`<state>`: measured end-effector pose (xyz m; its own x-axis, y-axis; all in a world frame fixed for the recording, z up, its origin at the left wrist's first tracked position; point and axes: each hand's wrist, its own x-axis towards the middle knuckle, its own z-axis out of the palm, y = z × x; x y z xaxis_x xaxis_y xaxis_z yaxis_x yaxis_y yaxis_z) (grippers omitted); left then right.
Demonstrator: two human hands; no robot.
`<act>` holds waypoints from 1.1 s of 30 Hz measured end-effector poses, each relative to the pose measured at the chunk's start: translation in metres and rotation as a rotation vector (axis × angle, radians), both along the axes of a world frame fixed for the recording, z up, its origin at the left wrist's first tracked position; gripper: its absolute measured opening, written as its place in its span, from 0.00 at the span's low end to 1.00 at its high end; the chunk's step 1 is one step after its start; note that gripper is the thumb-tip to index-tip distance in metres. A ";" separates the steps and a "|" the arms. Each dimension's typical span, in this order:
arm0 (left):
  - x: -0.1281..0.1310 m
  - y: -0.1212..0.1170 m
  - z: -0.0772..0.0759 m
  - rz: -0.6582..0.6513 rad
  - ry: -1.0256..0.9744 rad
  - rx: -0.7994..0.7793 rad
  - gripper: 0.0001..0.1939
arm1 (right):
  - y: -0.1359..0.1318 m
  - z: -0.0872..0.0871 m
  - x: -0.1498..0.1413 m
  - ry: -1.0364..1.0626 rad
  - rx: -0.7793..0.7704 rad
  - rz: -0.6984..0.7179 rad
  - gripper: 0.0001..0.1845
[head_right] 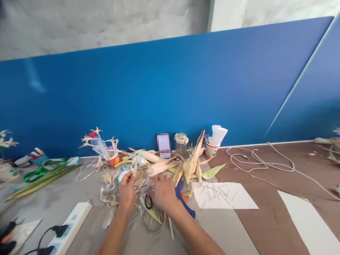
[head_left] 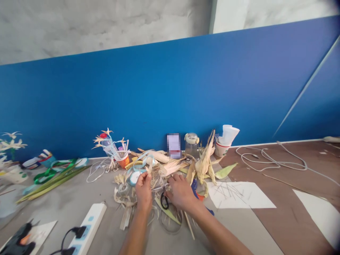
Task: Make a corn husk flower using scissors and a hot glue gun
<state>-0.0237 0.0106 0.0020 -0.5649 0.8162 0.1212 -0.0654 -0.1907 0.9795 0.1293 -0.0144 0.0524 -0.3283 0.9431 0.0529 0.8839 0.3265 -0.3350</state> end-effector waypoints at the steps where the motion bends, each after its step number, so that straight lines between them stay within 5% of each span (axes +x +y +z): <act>1: 0.001 0.000 0.001 0.001 -0.009 0.007 0.15 | 0.000 -0.001 0.000 -0.029 0.001 0.001 0.24; 7: 0.000 -0.002 0.007 0.061 0.058 0.021 0.17 | -0.005 -0.010 -0.006 -0.108 -0.045 0.074 0.30; 16: -0.010 0.000 0.005 0.140 0.161 0.075 0.17 | -0.009 -0.017 -0.017 -0.095 -0.021 0.051 0.22; 23: -0.009 -0.002 0.008 0.146 0.198 0.079 0.16 | -0.005 -0.018 -0.016 -0.113 -0.049 -0.057 0.42; 29: -0.009 -0.003 0.010 0.153 0.209 0.082 0.15 | -0.005 -0.021 -0.015 -0.098 0.003 -0.076 0.30; 33: -0.010 -0.001 0.007 0.150 0.206 0.079 0.15 | -0.004 -0.027 -0.016 -0.069 0.018 -0.048 0.33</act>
<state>-0.0337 0.0094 0.0088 -0.6357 0.7086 0.3062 0.1690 -0.2593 0.9509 0.1128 -0.0180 0.0258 -0.2862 0.9569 0.0484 0.9195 0.2885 -0.2670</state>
